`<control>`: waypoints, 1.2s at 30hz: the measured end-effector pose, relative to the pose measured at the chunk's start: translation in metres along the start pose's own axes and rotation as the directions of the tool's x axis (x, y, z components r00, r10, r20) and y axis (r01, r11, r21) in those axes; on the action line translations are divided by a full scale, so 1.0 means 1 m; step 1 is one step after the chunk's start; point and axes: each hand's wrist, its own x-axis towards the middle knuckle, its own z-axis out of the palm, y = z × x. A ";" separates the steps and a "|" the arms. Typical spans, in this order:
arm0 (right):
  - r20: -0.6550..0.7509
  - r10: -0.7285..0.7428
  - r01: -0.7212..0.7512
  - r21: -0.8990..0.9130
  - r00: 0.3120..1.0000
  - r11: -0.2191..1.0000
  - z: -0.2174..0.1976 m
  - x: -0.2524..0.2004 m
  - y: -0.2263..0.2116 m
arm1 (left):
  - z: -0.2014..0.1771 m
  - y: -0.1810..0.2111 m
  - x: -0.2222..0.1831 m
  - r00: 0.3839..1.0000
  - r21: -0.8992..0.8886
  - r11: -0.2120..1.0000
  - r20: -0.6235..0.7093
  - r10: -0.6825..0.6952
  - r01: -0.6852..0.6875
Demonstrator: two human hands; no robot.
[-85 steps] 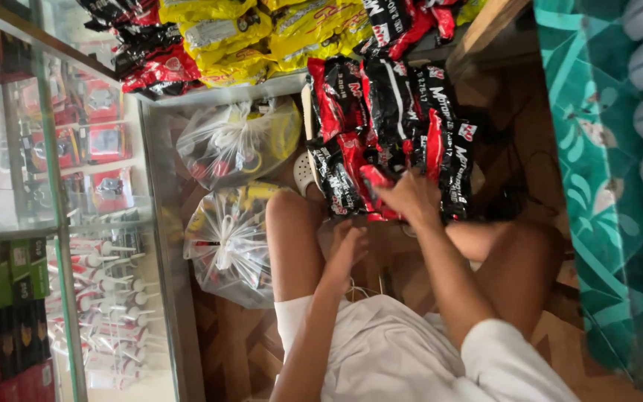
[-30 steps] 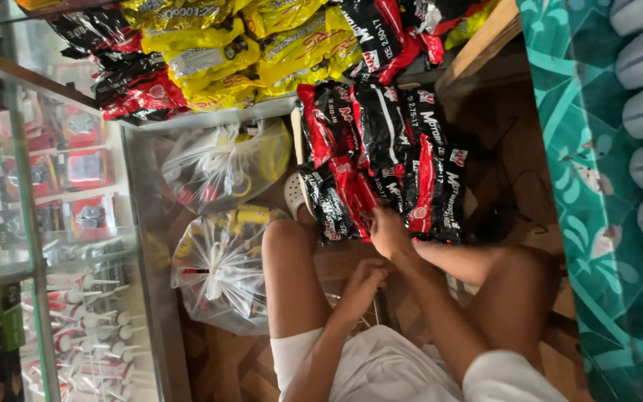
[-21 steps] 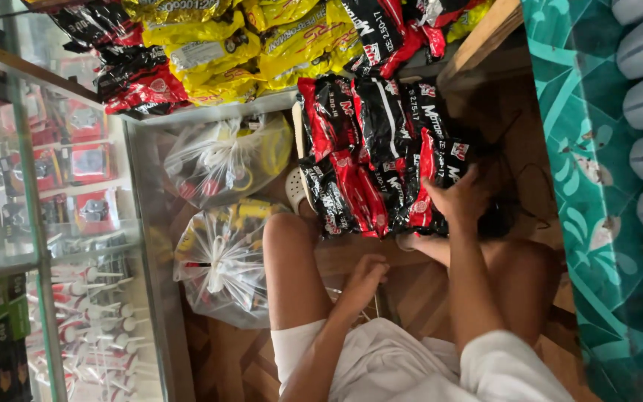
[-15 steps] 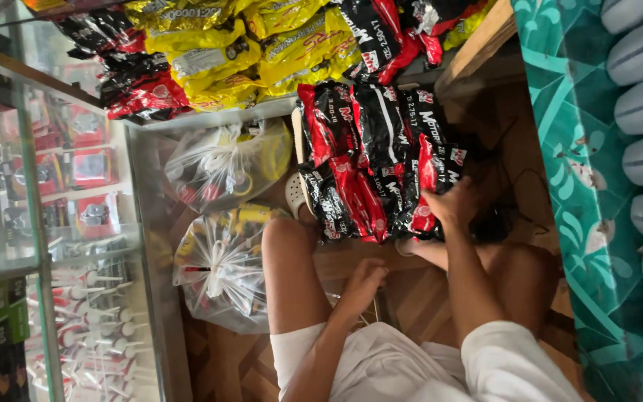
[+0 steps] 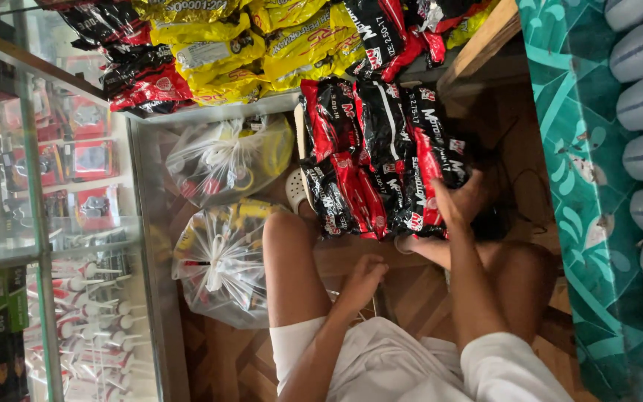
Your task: The person sits on the floor and repeatedly picks up, inspects, and stacks black and red packaged items on their lap. They handle the packages one by one, turning them over and arranging them into a neat pile.
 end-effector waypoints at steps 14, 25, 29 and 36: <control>-0.013 -0.268 0.208 -0.597 0.963 0.775 0.095 -0.064 0.091 | -0.010 0.037 -0.030 0.999 0.134 0.990 -0.021 -0.050 0.052; 0.093 -0.508 0.380 -0.781 0.856 0.496 0.153 -0.004 0.109 | -0.009 0.015 -0.018 0.993 0.060 0.994 -0.071 0.092 -0.088; 0.143 -0.544 0.472 -0.703 0.827 0.532 0.162 0.014 0.110 | -0.016 0.033 -0.030 0.997 0.104 0.994 -0.056 0.046 -0.040; 0.287 -0.528 0.561 -0.673 0.799 0.482 0.133 -0.013 0.090 | -0.015 0.019 -0.023 0.996 0.138 0.989 -0.058 0.069 -0.061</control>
